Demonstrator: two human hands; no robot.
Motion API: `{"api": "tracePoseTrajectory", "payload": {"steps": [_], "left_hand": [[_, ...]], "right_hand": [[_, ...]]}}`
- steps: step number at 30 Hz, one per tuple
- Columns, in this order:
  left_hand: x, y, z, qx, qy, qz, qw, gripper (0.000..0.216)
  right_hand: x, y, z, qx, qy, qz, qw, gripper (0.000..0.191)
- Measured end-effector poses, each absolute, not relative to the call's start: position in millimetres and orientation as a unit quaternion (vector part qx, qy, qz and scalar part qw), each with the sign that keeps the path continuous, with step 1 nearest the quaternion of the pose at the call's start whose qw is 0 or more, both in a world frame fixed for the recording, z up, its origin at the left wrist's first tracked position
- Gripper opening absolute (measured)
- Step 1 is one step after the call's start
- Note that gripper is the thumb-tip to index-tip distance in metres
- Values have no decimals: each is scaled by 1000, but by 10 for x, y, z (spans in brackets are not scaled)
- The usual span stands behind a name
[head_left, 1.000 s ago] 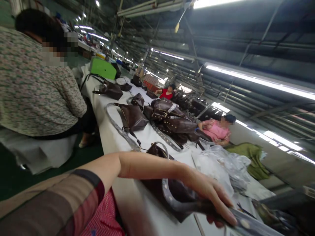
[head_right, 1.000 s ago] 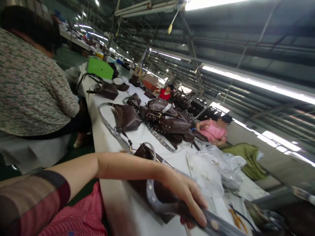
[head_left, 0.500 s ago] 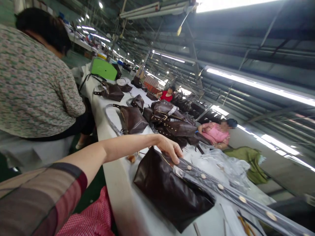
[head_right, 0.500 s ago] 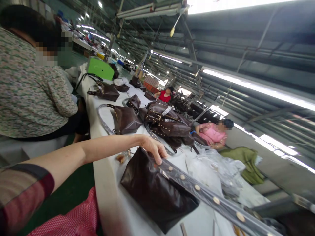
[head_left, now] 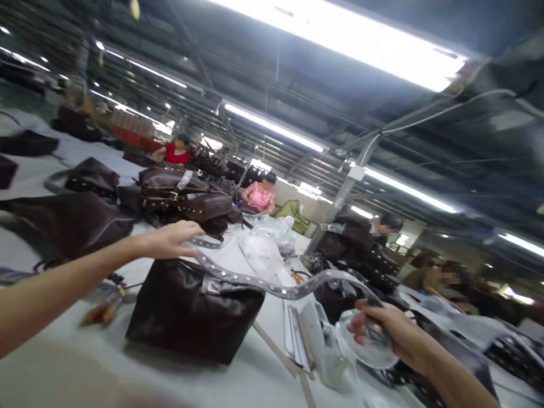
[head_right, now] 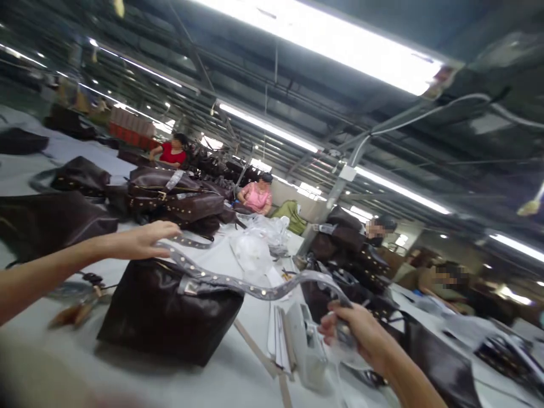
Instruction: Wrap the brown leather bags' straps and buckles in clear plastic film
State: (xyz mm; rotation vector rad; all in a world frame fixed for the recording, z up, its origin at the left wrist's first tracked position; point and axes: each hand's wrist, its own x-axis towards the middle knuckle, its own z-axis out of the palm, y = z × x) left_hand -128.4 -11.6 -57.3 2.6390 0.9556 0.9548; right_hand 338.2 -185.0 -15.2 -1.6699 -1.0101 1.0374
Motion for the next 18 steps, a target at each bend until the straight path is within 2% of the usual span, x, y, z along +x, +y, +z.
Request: {"api": "tracePoseTrajectory", "payload": {"steps": [4,6,7,10,12,15,17,18], "left_hand": [[-54,-691,-123,941,155,300,8,84],[568,-872,78,952,109,285,-13,89],[822,-917,160,961,84,264,-21,84],[1295,-945,318,977,110,184,-2,41],[1411,-937,356,975,145,165,-16,32],[1432,-930,370,966,161,197,-51,25],[1414,-914,368,970,144,195,11,22],[1407,-898,358,970,137,180,85,25]], "right_hand": [[2995,-1845,-75,-653,-459,450,401,22],[2803,-1834,0,-632,-490,466,378,24],[2742,-1850,31,-626,-497,471,375,24],[2733,-1971,56,-631,-495,468,370,28],[2833,-2067,6,-664,-515,414,351,31],[3019,-2155,-124,-721,-606,181,283,39],[3104,-2156,-209,-738,-625,27,251,45],[3125,-2139,-246,-743,-616,-11,260,46]]}}
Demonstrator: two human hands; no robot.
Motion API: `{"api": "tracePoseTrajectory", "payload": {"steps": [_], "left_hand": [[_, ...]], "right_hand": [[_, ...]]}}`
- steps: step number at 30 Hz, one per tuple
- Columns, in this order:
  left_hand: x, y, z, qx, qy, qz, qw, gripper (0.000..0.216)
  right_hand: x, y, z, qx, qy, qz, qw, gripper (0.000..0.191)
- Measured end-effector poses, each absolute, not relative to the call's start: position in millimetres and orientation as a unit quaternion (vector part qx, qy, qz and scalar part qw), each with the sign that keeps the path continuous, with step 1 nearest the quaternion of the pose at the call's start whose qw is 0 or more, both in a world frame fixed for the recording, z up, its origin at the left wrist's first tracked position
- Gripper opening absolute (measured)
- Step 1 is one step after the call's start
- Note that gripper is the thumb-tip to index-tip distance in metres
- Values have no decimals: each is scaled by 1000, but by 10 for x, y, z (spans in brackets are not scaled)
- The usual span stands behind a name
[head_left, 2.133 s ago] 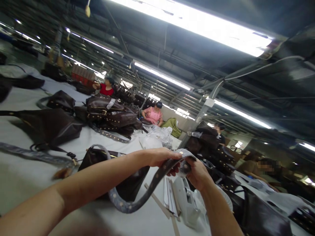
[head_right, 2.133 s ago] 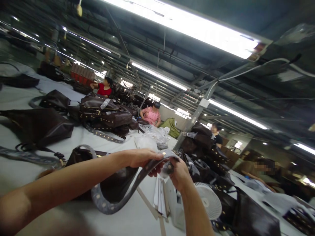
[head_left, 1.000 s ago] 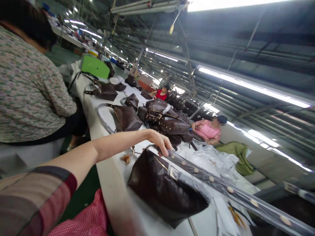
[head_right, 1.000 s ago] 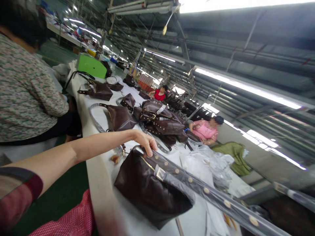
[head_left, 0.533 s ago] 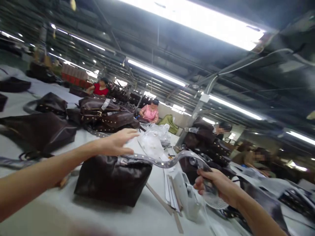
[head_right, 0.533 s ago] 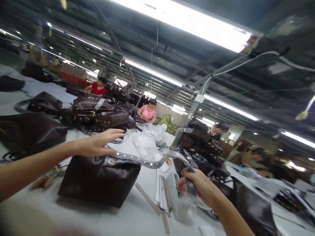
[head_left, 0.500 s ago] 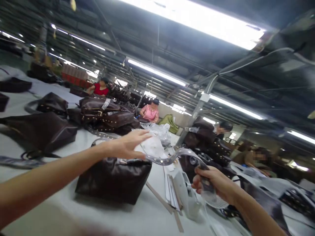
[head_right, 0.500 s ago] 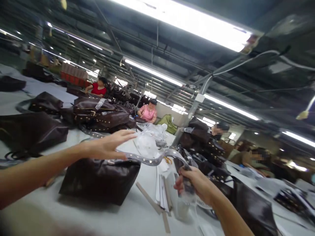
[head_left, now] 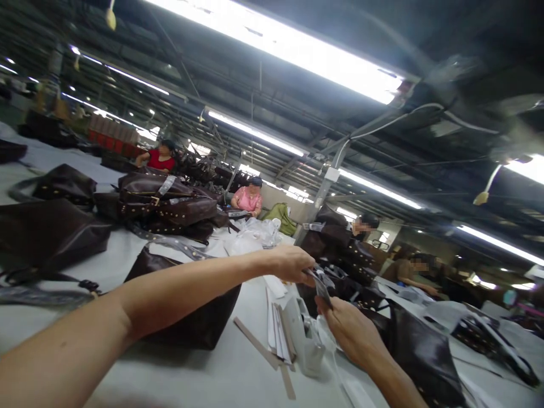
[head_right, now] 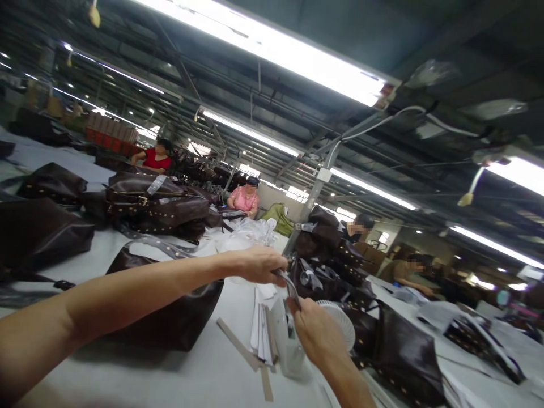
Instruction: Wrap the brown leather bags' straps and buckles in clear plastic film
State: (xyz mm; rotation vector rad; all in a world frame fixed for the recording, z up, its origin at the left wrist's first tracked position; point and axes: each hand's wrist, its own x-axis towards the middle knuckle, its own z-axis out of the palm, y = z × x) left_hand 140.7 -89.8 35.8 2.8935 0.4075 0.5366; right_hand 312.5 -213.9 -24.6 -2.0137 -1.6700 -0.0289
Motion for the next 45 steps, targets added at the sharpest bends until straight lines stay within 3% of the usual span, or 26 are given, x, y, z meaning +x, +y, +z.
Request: {"api": "tracePoseTrajectory", "payload": {"steps": [2,5,7,9,15,20,24,29,33,37,40,43,45], "left_hand": [[1413,-858,299,934,134,142,299,36],[1470,-820,94,787,126,111,593,41],[1510,-829,-80,707,96,100,694,37],[1516,-849,-223,660,69,113,740,36],[1275,-746,-255,607,72,158,775,28],[970,-545,-91,561,40,71,824,21],[818,-468,-7,520,20,24,853,15],[696,-417,100,508,15,-2,861,12],[610,-408,184,534,7,2,846,12],[597,-512,201,563,-23,92,821,16],[665,-683,142,608,-36,177,773,29],[767,-877,27,653,-35,256,712,33],[816,-961,-66,681,-16,316,661,30]], "right_hand": [[3119,-2073,-313,-750,-577,3,324,48],[3026,-1902,-425,-699,-496,143,494,52],[2958,-1766,-508,-634,-455,221,585,55],[2922,-1646,-579,-610,-467,221,601,58],[2932,-1565,-650,-649,-572,-140,481,60],[3025,-1601,-628,-522,-738,-187,385,42],[3138,-1561,-484,-423,-791,-319,307,42],[3153,-1564,-135,-361,-852,-333,182,53],[3056,-1645,152,-294,-853,-412,126,47],[2856,-1713,276,-289,-777,-533,170,27],[2691,-1667,204,-389,-689,-546,277,20],[2542,-1530,13,-458,-626,-478,413,25],[2438,-1423,-139,-489,-599,-352,528,27]]}}
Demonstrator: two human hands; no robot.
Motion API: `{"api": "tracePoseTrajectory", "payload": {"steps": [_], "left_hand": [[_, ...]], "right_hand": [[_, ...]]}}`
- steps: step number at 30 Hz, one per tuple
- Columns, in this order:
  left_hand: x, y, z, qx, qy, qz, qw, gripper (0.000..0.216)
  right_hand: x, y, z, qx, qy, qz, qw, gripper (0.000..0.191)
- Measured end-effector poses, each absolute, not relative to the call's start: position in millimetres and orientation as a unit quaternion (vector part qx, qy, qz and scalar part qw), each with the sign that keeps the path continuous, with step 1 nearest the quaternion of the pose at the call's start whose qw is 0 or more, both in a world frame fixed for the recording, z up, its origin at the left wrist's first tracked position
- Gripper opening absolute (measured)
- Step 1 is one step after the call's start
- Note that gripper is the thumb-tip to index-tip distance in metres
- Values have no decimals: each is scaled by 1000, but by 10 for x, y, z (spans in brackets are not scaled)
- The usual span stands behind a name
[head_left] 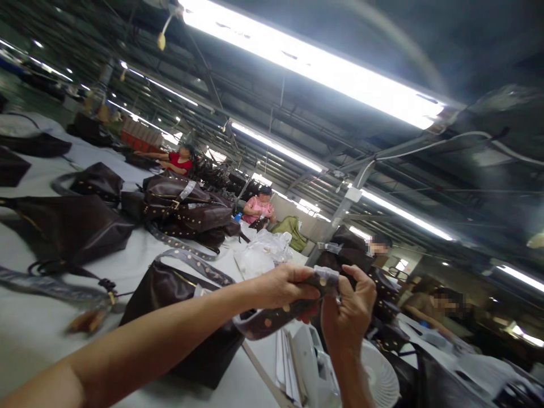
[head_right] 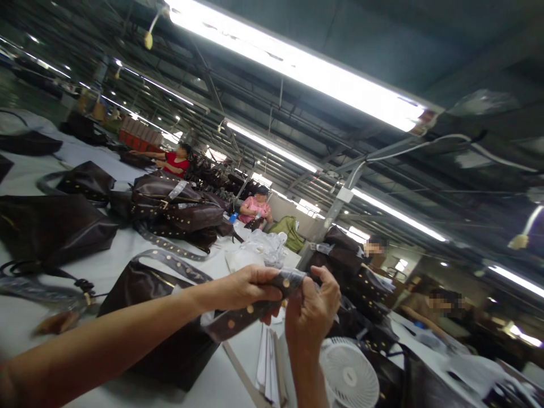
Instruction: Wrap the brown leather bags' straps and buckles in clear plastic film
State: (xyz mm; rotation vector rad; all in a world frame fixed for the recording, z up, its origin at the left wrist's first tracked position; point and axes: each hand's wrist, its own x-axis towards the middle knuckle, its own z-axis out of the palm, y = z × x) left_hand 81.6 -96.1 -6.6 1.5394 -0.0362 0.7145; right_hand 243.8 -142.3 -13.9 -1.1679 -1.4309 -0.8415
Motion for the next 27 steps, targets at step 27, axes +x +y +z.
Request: {"api": "tracePoseTrajectory", "payload": {"steps": [27], "left_hand": [[395,-1037,-556,913,196,353,58,14]], "right_hand": [[1844,-1464,-804,-404,-444,394,696,22]]}}
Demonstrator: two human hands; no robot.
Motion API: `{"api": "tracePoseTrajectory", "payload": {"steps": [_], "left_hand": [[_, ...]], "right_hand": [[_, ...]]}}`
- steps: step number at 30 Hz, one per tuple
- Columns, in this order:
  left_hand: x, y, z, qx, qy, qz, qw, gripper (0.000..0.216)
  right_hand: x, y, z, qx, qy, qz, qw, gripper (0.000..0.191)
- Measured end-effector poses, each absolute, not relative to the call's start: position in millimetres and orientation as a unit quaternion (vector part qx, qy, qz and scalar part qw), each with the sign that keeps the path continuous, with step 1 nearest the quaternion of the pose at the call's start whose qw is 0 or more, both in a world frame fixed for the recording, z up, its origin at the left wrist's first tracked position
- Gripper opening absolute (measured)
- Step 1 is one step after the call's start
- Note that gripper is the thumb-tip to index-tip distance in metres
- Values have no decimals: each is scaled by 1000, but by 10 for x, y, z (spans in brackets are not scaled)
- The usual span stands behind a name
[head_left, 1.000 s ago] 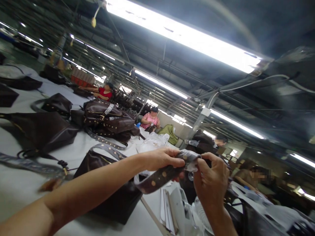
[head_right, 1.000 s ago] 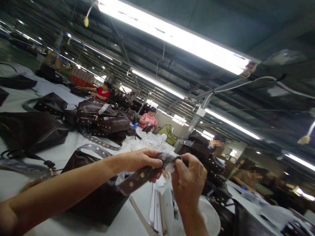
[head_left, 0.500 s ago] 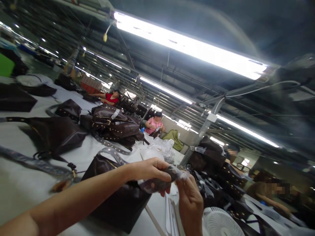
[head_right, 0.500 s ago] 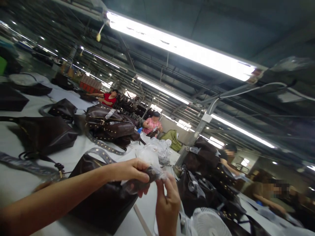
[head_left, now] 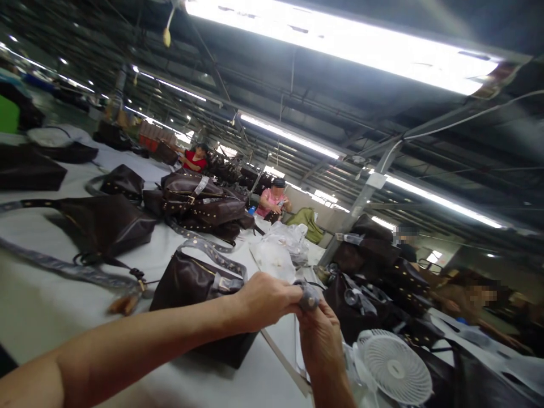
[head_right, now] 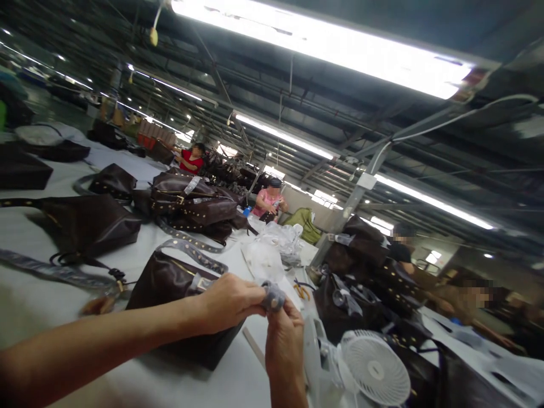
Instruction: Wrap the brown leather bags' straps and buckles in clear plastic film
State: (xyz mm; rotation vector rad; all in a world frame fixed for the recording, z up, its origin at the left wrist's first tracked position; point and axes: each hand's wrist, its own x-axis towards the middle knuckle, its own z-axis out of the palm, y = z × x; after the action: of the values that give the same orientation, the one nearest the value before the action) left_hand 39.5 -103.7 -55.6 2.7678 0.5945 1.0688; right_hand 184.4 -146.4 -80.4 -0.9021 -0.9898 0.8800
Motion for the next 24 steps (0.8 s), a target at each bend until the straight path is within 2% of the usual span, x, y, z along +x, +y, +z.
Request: {"api": "tracePoseTrajectory", "payload": {"steps": [4,9,11,17,22,24], "left_hand": [[389,-1113,-656,890,195,393,124,12],[414,-1174,-789,824,211,451,271,15],[391,-1179,-794,822,192,461,275,17],[224,-1142,-703,908,75,392,127,19],[129,-1110,-653,940,0,330,-91,8],[98,-1110,-663,938,-26,304,-164,12]], "right_hand": [[1797,-1554,-714,-361,-406,456,705,21],[1786,-1602,-744,-306,-351,518,718,21],[1793,-1645,-768,-292,-343,540,711,19],[1835,-1850,-830,-278,-367,606,649,22],[1822,-1959,-1053,-242,-324,680,612,24],[1800,-1977,-1148,-238,-301,697,605,26]]}}
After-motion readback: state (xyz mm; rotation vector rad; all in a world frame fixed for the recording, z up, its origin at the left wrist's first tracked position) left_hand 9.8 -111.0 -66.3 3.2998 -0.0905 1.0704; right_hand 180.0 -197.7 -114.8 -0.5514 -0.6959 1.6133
